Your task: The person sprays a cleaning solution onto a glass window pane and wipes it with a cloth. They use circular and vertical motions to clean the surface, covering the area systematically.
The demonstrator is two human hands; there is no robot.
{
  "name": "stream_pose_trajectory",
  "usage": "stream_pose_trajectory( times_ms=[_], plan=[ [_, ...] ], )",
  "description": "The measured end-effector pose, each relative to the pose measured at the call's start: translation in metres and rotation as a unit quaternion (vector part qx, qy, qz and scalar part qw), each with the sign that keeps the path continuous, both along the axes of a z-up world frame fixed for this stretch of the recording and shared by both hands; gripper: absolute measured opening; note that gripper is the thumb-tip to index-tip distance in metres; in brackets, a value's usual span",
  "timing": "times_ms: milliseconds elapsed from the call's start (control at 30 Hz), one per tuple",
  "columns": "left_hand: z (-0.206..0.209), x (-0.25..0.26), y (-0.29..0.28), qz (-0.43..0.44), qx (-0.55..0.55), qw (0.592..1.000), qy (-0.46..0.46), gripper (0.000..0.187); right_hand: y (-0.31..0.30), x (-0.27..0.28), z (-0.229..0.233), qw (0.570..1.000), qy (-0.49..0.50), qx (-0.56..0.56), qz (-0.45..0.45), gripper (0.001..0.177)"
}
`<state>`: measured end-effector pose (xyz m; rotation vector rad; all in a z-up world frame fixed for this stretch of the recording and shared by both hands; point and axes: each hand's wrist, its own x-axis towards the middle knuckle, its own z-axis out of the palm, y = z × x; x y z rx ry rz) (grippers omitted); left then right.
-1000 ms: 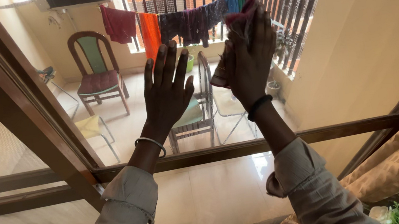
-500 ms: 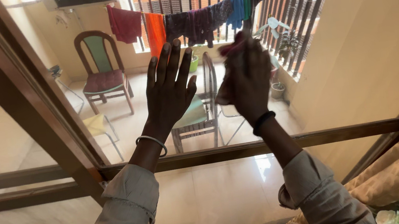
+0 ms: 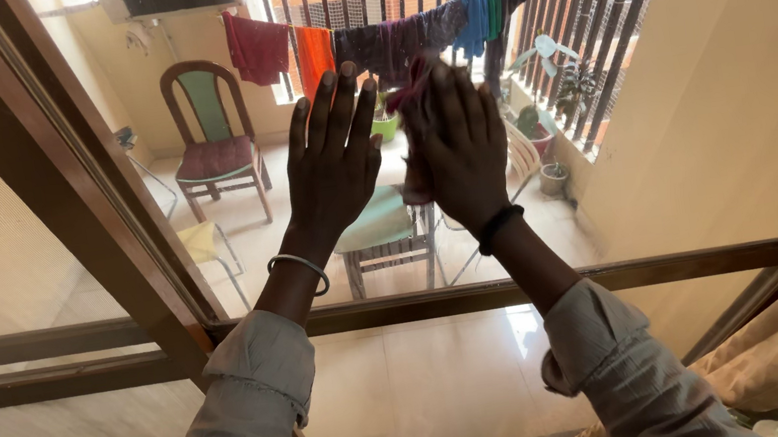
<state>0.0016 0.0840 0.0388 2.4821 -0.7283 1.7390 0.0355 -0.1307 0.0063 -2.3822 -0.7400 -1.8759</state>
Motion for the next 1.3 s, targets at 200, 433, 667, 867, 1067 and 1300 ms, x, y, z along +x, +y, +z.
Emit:
stream_pose_trajectory(
  times_ms=[200,433,667,867,1067,1300],
  plan=[
    [0.006,0.002,0.008,-0.002,0.010,1.000,-0.002,0.067,-0.018,-0.005,-0.003,1.000,0.003,0.017,-0.003,0.046],
    [0.004,0.002,0.009,0.021,0.023,0.999,-0.017,0.068,-0.014,0.003,0.043,0.995,-0.022,0.093,-0.008,0.040],
    [0.003,0.005,0.009,0.018,0.028,0.999,-0.011,0.066,0.014,0.002,0.037,1.000,-0.020,0.006,0.010,0.050],
    [0.004,0.005,0.008,0.023,0.027,0.999,-0.008,0.066,-0.002,-0.005,0.020,1.000,0.002,-0.012,-0.017,0.053],
    [0.003,0.005,0.008,0.032,0.025,0.999,-0.013,0.065,0.012,0.002,0.052,0.997,-0.043,0.071,-0.006,0.044],
    [0.002,0.009,0.009,0.016,0.012,1.000,-0.007,0.065,0.024,0.003,0.073,0.997,-0.061,-0.035,-0.006,0.050]
  ],
)
